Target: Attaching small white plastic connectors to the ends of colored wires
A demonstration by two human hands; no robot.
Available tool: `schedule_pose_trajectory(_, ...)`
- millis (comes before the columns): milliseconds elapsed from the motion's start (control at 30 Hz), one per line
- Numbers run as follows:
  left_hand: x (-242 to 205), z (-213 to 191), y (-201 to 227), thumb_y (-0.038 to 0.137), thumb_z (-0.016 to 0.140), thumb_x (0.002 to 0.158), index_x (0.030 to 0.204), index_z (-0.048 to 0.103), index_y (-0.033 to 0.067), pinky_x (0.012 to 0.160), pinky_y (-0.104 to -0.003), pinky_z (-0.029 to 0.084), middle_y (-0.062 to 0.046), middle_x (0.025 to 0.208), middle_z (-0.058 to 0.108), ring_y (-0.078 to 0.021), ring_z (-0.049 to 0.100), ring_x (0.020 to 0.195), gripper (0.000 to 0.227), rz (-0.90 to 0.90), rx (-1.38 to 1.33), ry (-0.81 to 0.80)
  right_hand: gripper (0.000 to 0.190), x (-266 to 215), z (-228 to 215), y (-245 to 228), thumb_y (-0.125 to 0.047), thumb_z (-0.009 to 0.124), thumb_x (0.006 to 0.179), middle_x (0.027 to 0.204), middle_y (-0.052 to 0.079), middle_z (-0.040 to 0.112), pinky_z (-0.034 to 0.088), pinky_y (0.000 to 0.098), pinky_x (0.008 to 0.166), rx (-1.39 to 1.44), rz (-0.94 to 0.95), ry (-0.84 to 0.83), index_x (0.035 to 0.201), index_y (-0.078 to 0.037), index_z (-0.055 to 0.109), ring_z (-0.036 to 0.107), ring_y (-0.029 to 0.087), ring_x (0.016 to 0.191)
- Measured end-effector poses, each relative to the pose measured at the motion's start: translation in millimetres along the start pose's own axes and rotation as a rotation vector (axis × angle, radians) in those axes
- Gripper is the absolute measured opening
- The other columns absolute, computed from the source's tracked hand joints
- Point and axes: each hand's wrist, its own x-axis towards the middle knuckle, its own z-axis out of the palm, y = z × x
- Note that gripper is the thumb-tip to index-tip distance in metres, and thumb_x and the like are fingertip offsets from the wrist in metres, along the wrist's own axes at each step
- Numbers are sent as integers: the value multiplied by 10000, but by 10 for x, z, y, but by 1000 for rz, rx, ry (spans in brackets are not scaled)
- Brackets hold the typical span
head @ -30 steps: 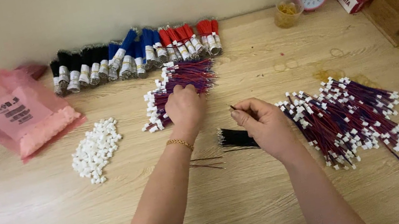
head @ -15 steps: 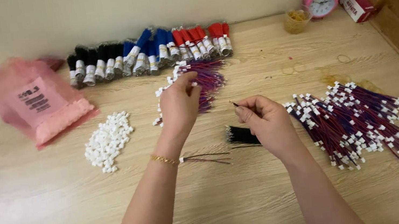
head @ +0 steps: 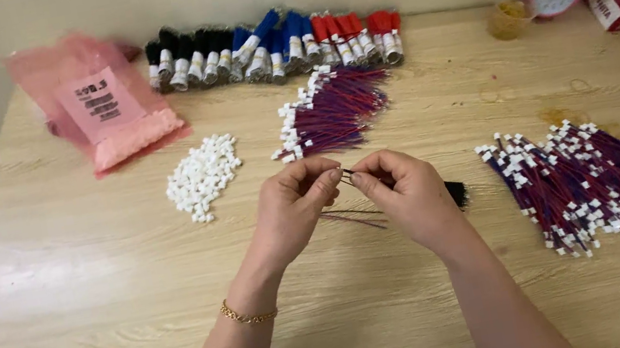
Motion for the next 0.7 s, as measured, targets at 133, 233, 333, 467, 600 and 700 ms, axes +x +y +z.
schedule_pose_trajectory(133, -80, -55, -17, 152, 679, 902, 1018, 681, 11, 655, -258, 598, -101, 800, 678, -145, 657, 729, 182, -70, -58, 8, 99, -21, 93, 46, -114, 693, 883, 714, 34, 630, 499, 244, 633, 95, 13, -13, 968, -68, 716, 547, 93, 685)
schedule_pose_trajectory(233, -124, -53, -96, 129, 620, 939, 1013, 647, -2, 644, -282, 612, -99, 788, 646, -153, 651, 695, 153, -78, -138, -21, 67, -27, 124, 11, -99, 689, 883, 676, 40, 628, 476, 245, 618, 149, 20, -20, 923, -49, 708, 527, 99, 664)
schedule_pose_trajectory(333, -144, 5, -207, 122, 546, 976, 985, 604, 12, 624, -248, 594, -66, 776, 591, -133, 622, 673, 124, -86, -202, -31, 90, 5, 160, 105, -114, 684, 897, 683, 33, 583, 458, 254, 618, 248, 27, -22, 923, -28, 691, 499, 110, 681)
schedule_pose_trajectory(467, -191, 26, -127, 100, 507, 993, 997, 576, 17, 636, -257, 586, -68, 788, 577, -137, 616, 686, 108, -33, -185, -12, 90, -36, 168, 66, -126, 670, 913, 683, 29, 588, 452, 237, 613, 288, 40, -4, 922, -38, 690, 513, 95, 682)
schedule_pose_trajectory(600, -257, -34, 63, 96, 553, 970, 983, 618, 31, 606, -272, 542, -75, 738, 577, -138, 576, 669, 94, 122, 91, 43, 57, -79, 201, 71, -83, 680, 873, 672, 16, 580, 436, 224, 602, 246, 39, -17, 903, -36, 693, 507, 92, 666)
schedule_pose_trajectory(700, -306, -29, 42, 94, 546, 970, 1021, 644, 41, 645, -280, 557, -82, 759, 614, -137, 588, 694, 123, 127, 107, 52, 55, -86, 208, 81, -82, 713, 827, 639, 2, 576, 426, 210, 576, 157, 45, -18, 867, -46, 701, 503, 79, 629)
